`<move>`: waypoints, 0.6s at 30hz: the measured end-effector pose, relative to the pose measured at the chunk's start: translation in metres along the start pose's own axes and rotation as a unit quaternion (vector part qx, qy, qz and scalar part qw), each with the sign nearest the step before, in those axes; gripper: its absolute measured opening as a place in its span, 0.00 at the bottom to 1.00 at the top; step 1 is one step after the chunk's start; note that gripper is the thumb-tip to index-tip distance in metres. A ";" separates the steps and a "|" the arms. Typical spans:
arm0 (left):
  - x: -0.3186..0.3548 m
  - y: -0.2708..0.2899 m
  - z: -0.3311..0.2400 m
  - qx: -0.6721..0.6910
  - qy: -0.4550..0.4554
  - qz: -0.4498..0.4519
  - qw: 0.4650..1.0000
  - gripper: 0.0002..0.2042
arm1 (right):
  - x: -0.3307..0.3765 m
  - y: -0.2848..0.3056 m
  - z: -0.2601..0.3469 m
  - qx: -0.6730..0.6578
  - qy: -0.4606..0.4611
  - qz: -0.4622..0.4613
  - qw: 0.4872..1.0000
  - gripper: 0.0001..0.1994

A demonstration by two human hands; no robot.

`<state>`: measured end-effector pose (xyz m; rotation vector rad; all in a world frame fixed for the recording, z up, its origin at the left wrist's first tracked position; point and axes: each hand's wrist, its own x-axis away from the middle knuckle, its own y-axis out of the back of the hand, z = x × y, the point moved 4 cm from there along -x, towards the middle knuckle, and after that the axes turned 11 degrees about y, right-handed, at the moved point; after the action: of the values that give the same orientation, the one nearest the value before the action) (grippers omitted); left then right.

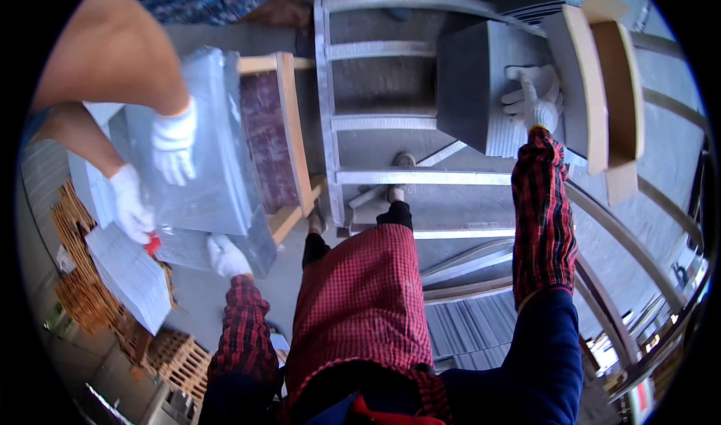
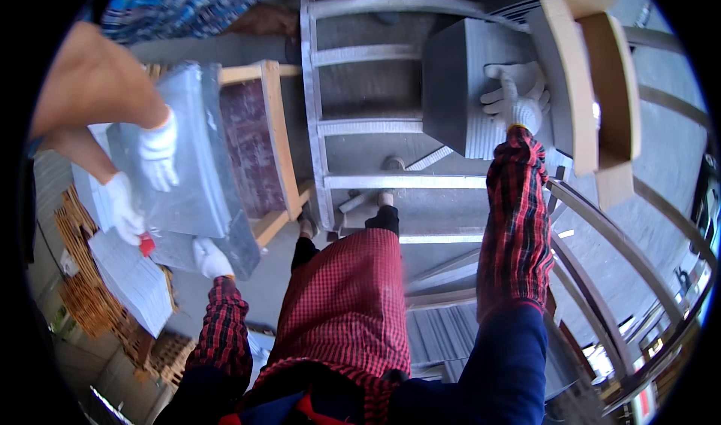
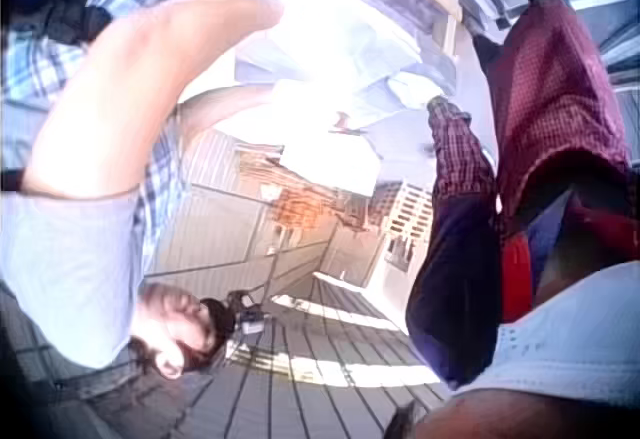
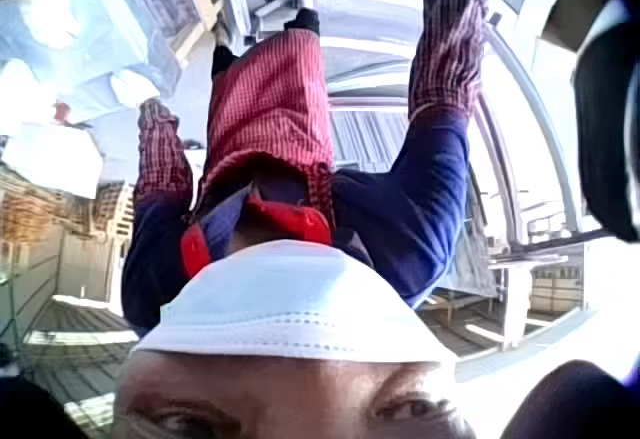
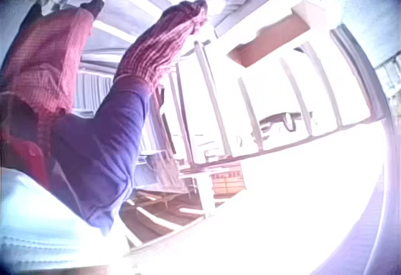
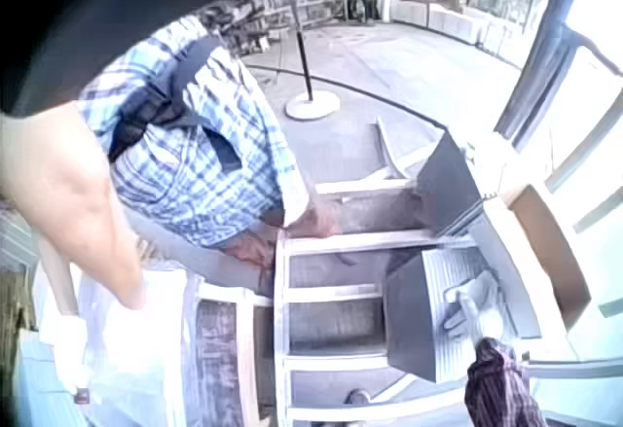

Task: The person places white foam sheets between gray rectangular panels on a workbench, then uses a handheld tape dispenser to apply clear tape along the edges. The person repeats this process for several units, stacking the finished packages on a nearby pallet.

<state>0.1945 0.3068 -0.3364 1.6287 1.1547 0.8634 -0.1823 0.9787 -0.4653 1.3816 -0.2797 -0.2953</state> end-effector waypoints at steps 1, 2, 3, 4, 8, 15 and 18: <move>-0.007 -0.003 0.009 -0.004 0.009 -0.019 1.000 0.17 | 0.005 -0.009 0.005 0.011 0.095 -0.082 0.992 0.44; -0.010 -0.002 0.021 -0.055 0.002 -0.064 0.996 0.16 | 0.013 -0.016 0.013 0.036 0.189 -0.163 0.968 0.38; -0.007 0.000 0.039 -0.109 0.002 -0.107 0.988 0.16 | 0.028 -0.013 0.034 -0.120 0.211 -0.099 0.965 0.32; 0.000 -0.001 0.046 -0.158 -0.006 -0.147 0.977 0.16 | 0.045 -0.005 0.053 -0.290 0.205 -0.035 0.934 0.26; 0.006 0.004 0.040 -0.102 -0.047 -0.140 0.984 0.14 | 0.118 0.028 0.089 0.127 0.510 0.007 0.851 0.24; 0.000 0.007 0.080 -0.081 -0.099 -0.151 0.980 0.14 | 0.114 -0.007 0.149 0.406 0.636 0.348 0.557 0.25; 0.007 0.005 0.080 -0.009 -0.040 -0.151 0.988 0.13 | 0.055 -0.030 0.185 0.418 0.620 0.268 0.607 0.19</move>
<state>0.2702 0.2898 -0.3568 1.4144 1.2919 0.6058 -0.1998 0.7843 -0.4629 1.9774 0.4302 1.4940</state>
